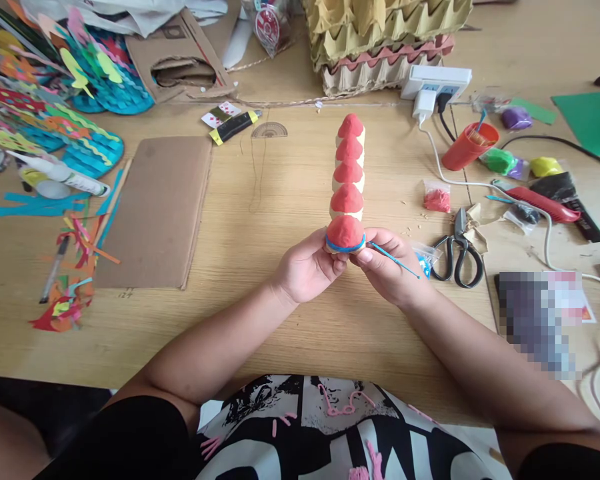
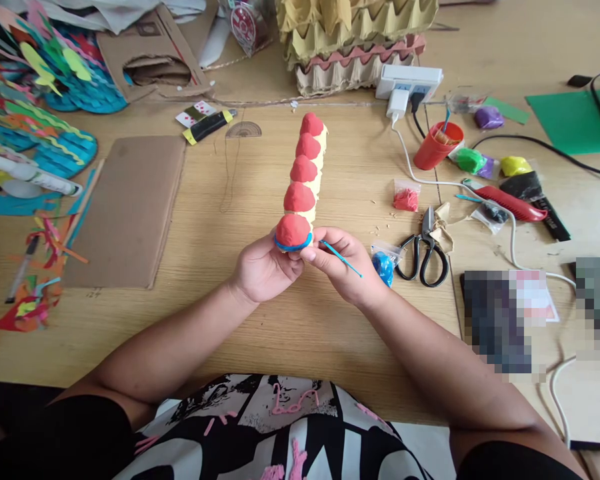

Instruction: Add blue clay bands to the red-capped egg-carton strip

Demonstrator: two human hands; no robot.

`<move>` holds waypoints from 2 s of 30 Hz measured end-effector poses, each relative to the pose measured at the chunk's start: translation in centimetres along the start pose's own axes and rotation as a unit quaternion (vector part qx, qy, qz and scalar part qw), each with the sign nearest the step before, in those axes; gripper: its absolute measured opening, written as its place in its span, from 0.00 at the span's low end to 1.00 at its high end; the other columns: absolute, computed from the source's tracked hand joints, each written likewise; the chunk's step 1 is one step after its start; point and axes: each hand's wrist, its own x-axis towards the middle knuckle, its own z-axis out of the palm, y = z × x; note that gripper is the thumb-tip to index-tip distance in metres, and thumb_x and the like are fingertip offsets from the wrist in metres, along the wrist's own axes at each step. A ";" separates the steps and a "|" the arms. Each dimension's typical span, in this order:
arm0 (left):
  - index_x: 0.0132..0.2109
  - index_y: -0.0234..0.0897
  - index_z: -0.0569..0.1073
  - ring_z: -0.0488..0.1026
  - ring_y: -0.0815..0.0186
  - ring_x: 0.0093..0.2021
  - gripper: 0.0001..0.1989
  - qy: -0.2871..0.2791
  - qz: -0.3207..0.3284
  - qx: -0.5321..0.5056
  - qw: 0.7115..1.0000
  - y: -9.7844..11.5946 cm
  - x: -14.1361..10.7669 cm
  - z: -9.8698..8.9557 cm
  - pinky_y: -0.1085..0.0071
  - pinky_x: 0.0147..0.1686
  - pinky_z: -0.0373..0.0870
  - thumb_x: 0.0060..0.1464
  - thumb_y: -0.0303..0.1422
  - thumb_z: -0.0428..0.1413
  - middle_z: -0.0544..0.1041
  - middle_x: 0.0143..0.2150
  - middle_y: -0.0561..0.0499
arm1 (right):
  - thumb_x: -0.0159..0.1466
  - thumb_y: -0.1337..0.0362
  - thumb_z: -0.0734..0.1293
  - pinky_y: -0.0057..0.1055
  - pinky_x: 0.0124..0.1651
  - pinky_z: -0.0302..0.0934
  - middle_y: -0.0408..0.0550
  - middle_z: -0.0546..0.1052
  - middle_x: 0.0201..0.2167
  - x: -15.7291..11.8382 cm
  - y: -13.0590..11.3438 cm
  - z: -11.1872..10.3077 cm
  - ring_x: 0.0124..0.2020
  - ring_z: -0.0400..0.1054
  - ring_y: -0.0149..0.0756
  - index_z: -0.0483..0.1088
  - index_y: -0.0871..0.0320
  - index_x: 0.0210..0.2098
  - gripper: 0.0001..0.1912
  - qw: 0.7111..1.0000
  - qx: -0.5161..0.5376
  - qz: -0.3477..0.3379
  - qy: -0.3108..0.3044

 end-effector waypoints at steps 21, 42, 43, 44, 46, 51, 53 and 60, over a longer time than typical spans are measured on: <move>0.31 0.36 0.74 0.73 0.71 0.34 0.13 -0.027 0.019 0.019 0.999 -0.4 0.3 -0.4 0.76 0.32 0.72 0.55 0.37 0.67 0.74 0.32 0.50 | 0.62 0.55 0.79 0.38 0.47 0.70 0.44 0.81 0.32 0.2 0.3 -0.1 0.36 0.74 0.36 0.80 0.52 0.35 0.09 1.000 -0.001 -0.004 0.005; 0.32 0.37 0.79 0.73 0.67 0.31 0.22 -0.095 0.106 0.119 0.983 -0.5 -0.1 -0.1 0.68 0.34 0.74 0.53 0.53 0.69 0.78 0.31 0.50 | 0.69 0.42 0.69 0.37 0.38 0.60 0.39 0.56 0.22 0.6 -0.2 0.9 0.29 0.60 0.32 0.55 0.52 0.22 0.30 0.987 0.102 0.120 0.022; 0.34 0.37 0.80 0.73 0.68 0.31 0.22 -0.099 0.109 0.126 0.981 -0.5 -0.2 0.0 0.68 0.36 0.75 0.53 0.53 0.69 0.78 0.31 0.50 | 0.69 0.42 0.69 0.37 0.38 0.60 0.38 0.56 0.22 0.6 -0.2 0.9 0.29 0.60 0.32 0.56 0.52 0.22 0.30 0.987 0.104 0.117 0.024; 0.36 0.38 0.81 0.73 0.68 0.31 0.21 -0.101 0.115 0.135 0.979 -0.6 -0.3 0.0 0.68 0.37 0.75 0.53 0.52 0.70 0.79 0.31 0.50 | 0.69 0.42 0.68 0.37 0.39 0.60 0.38 0.56 0.22 0.6 -0.2 0.9 0.29 0.61 0.32 0.56 0.52 0.22 0.30 0.988 0.105 0.113 0.029; 0.39 0.39 0.82 0.73 0.69 0.31 0.19 -0.102 0.132 0.154 0.974 -0.7 -0.3 0.0 0.68 0.39 0.76 0.53 0.50 0.71 0.79 0.32 0.51 | 0.71 0.43 0.66 0.38 0.38 0.60 0.38 0.55 0.21 0.6 -0.1 0.9 0.29 0.61 0.31 0.57 0.53 0.22 0.29 0.989 0.101 0.104 0.038; 0.40 0.40 0.83 0.74 0.70 0.33 0.18 -0.106 0.160 0.183 0.964 -1.2 0.0 -0.4 0.69 0.40 0.77 0.55 0.50 0.69 0.79 0.31 0.52 | 0.71 0.44 0.68 0.36 0.39 0.61 0.38 0.57 0.21 0.7 0.2 0.7 0.28 0.63 0.30 0.60 0.55 0.22 0.29 0.985 0.142 0.097 0.030; 0.41 0.40 0.84 0.74 0.70 0.34 0.18 -0.118 0.167 0.191 0.960 -1.3 0.1 -0.6 0.69 0.40 0.76 0.56 0.50 0.69 0.80 0.32 0.51 | 0.66 0.42 0.73 0.34 0.38 0.62 0.38 0.58 0.20 0.8 0.4 0.6 0.27 0.63 0.31 0.61 0.55 0.21 0.30 0.981 0.167 0.098 0.031; 0.40 0.40 0.84 0.74 0.69 0.35 0.17 -0.118 0.169 0.209 0.956 -1.3 -0.1 -0.5 0.69 0.39 0.75 0.59 0.50 0.67 0.80 0.33 0.50 | 0.62 0.43 0.77 0.33 0.36 0.62 0.38 0.60 0.20 0.8 0.9 0.2 0.29 0.66 0.33 0.68 0.56 0.23 0.26 0.975 0.193 0.104 0.033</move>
